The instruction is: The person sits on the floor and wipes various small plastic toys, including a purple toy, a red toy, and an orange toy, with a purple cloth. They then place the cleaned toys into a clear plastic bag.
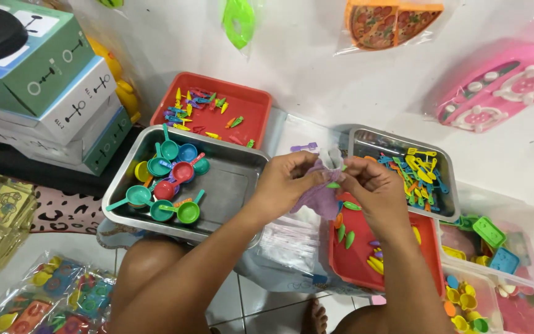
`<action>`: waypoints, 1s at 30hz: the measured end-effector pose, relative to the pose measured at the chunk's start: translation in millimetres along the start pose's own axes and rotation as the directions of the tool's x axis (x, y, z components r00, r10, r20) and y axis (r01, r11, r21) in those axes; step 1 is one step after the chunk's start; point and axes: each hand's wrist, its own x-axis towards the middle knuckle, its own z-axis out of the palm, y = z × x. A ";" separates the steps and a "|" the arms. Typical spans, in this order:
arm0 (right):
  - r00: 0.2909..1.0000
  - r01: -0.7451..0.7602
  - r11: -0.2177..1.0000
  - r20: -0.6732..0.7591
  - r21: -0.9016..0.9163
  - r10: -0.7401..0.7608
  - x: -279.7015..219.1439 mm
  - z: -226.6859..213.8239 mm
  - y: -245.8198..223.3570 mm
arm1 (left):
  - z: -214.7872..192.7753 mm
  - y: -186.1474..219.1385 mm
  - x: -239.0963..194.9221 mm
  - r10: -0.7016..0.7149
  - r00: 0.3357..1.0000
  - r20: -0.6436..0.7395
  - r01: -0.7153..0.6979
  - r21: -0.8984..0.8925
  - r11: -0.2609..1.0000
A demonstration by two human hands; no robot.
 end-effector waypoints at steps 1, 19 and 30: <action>1.000 0.000 1.000 0.001 -0.002 0.000 1.0 2.4 -1.8 | -1.2 2.3 -1.4 0.001 1.000 -0.001 -0.001 -0.002 1.000; 0.999 0.034 0.999 -0.036 -0.037 -0.035 -8.3 26.6 -15.8 | 8.4 52.8 -14.0 -0.061 0.993 -0.100 0.083 0.231 0.969; 0.986 -0.158 0.985 0.068 0.076 0.152 4.0 1.2 3.0 | -3.9 25.6 -3.2 -0.002 1.000 0.014 -0.005 0.519 0.855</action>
